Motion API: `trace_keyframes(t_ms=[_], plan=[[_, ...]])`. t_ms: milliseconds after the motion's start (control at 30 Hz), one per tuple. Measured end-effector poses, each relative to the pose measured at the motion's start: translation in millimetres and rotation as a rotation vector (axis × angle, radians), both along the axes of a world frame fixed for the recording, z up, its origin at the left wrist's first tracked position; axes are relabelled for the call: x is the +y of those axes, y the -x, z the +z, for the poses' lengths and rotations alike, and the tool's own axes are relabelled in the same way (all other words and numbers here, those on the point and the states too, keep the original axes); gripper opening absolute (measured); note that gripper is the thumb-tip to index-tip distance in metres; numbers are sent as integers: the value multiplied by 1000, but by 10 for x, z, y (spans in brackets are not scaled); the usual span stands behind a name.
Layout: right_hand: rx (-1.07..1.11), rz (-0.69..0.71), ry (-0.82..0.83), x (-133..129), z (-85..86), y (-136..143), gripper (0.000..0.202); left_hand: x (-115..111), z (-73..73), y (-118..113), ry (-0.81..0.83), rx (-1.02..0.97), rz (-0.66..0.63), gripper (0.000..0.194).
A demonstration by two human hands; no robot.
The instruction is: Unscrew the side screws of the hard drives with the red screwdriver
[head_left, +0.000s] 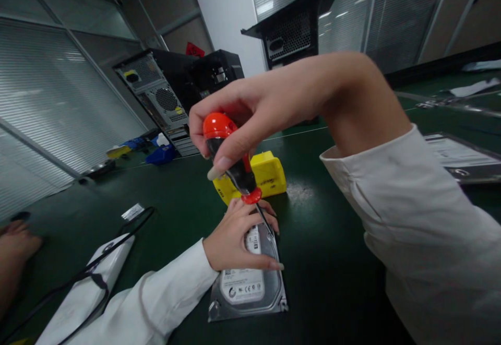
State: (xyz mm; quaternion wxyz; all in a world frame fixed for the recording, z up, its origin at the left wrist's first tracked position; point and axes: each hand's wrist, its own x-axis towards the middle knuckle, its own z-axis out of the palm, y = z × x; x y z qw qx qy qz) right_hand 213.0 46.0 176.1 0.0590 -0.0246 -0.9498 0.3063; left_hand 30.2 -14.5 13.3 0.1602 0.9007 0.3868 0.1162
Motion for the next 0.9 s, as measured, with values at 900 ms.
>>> trace_keyframes(t_ms=[900], plan=[[-31,-476,-400,-133,64,39,37,69,68,11,4,17,3,53]])
